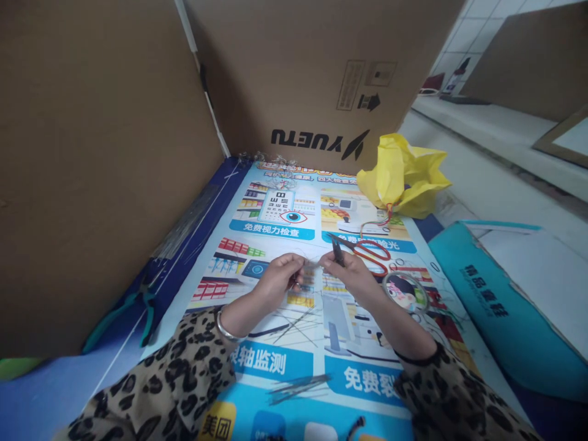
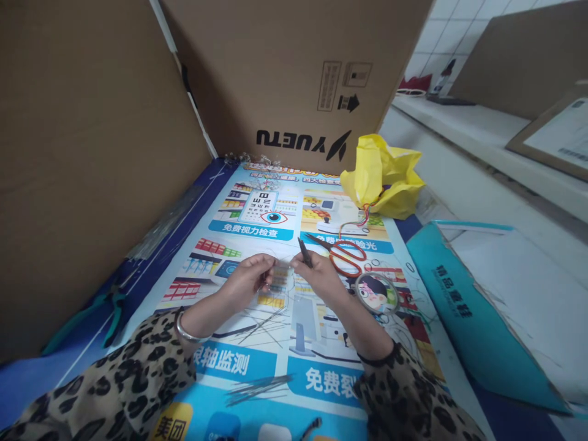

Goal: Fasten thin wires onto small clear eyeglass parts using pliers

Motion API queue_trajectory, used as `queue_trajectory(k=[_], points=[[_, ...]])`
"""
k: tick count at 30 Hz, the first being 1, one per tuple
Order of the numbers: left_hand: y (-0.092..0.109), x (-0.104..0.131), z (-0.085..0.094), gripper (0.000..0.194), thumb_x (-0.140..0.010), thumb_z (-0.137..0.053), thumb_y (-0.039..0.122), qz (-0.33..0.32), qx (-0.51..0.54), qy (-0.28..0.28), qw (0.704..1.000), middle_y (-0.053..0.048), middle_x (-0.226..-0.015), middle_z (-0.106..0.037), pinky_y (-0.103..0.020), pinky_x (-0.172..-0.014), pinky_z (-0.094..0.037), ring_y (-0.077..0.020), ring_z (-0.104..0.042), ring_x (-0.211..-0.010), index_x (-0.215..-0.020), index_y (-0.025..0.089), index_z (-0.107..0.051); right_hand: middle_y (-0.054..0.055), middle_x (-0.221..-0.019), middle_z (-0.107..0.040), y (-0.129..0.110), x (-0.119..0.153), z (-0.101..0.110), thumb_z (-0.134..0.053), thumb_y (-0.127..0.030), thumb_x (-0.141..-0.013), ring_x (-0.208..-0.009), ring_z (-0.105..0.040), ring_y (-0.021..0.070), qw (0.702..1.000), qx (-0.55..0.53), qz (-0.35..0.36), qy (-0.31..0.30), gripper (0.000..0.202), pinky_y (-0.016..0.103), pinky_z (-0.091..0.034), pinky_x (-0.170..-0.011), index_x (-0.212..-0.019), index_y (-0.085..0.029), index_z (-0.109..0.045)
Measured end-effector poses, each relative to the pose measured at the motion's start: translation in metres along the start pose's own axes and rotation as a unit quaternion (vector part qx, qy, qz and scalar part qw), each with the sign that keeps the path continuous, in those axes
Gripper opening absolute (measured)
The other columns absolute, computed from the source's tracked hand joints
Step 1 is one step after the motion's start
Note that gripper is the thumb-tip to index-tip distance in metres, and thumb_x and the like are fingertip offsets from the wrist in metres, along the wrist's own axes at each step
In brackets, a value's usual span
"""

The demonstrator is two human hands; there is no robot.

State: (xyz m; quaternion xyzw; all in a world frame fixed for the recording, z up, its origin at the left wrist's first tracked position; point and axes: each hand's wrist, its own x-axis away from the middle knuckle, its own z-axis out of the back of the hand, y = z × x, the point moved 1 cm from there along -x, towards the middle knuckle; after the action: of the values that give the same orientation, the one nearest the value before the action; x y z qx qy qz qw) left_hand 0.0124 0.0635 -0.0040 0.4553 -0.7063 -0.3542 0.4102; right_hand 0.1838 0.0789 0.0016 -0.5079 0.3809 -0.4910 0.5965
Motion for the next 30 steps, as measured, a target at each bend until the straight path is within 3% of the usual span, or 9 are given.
queue_trajectory(k=[4, 8, 11, 16, 24, 30], points=[[-0.006, 0.003, -0.006, 0.020, -0.074, -0.059, 0.035, -0.033, -0.020, 0.073, 0.997, 0.003, -0.059, -0.046, -0.016, -0.042, -0.036, -0.0061, -0.045, -0.049, -0.079, 0.016, -0.054, 0.000, -0.073, -0.059, -0.002, 0.002, -0.003, -0.058, -0.040, -0.073, -0.066, -0.051, 0.0111, 0.999, -0.033, -0.006, -0.043, 0.023, 0.028, -0.041, -0.066, -0.077, -0.018, -0.052], [-0.013, 0.006, -0.010, 0.024, -0.074, -0.059, 0.040, -0.052, -0.004, 0.100, 0.994, 0.003, -0.065, -0.049, -0.018, -0.043, -0.039, -0.0064, -0.047, -0.050, -0.083, 0.018, -0.053, -0.002, -0.068, -0.058, -0.002, 0.002, -0.008, -0.062, -0.035, -0.067, -0.064, -0.052, 0.0115, 0.999, -0.015, -0.023, -0.030, 0.022, 0.028, -0.042, -0.064, -0.076, -0.019, -0.050], [-0.014, 0.007, -0.010, 0.028, -0.074, -0.058, 0.045, -0.045, -0.019, 0.092, 0.995, 0.002, -0.067, -0.052, -0.020, -0.046, -0.042, -0.0078, -0.050, -0.052, -0.083, 0.019, -0.052, -0.002, -0.065, -0.055, -0.001, 0.001, -0.009, -0.062, -0.035, -0.066, -0.059, -0.051, 0.0106, 0.998, -0.051, -0.032, 0.033, 0.026, 0.026, -0.041, -0.058, -0.082, -0.018, -0.052], [-0.015, 0.006, -0.005, 0.030, -0.077, -0.050, 0.049, -0.064, -0.187, 0.073, 0.978, 0.002, -0.061, -0.051, -0.020, -0.044, -0.035, -0.0098, -0.047, -0.050, -0.075, 0.019, -0.053, -0.004, -0.057, -0.048, -0.001, 0.000, -0.007, -0.059, -0.038, -0.069, -0.052, -0.043, 0.0090, 0.993, -0.078, -0.033, 0.086, 0.031, 0.024, -0.036, -0.050, -0.090, -0.016, -0.055], [-0.005, 0.005, 0.000, 0.031, -0.083, -0.043, 0.042, -0.160, -0.366, 0.072, 0.914, 0.003, -0.057, -0.046, -0.022, -0.055, -0.031, -0.0114, -0.042, -0.058, -0.062, 0.019, -0.048, -0.005, -0.050, -0.043, -0.002, 0.002, -0.007, -0.057, -0.041, -0.069, -0.048, -0.038, 0.0084, 0.997, 0.016, -0.039, 0.067, 0.027, 0.023, -0.031, -0.045, -0.079, -0.016, -0.061], [0.007, -0.002, 0.006, 0.029, -0.083, -0.043, 0.040, -0.169, -0.404, -0.028, 0.899, 0.003, -0.060, -0.046, -0.022, -0.058, -0.030, -0.0119, -0.041, -0.061, -0.066, 0.019, -0.053, -0.006, -0.049, -0.042, -0.003, 0.004, -0.005, -0.056, -0.039, -0.068, -0.046, -0.036, 0.0087, 0.997, 0.053, -0.049, 0.032, 0.024, 0.023, -0.030, -0.045, -0.077, -0.017, -0.060]])
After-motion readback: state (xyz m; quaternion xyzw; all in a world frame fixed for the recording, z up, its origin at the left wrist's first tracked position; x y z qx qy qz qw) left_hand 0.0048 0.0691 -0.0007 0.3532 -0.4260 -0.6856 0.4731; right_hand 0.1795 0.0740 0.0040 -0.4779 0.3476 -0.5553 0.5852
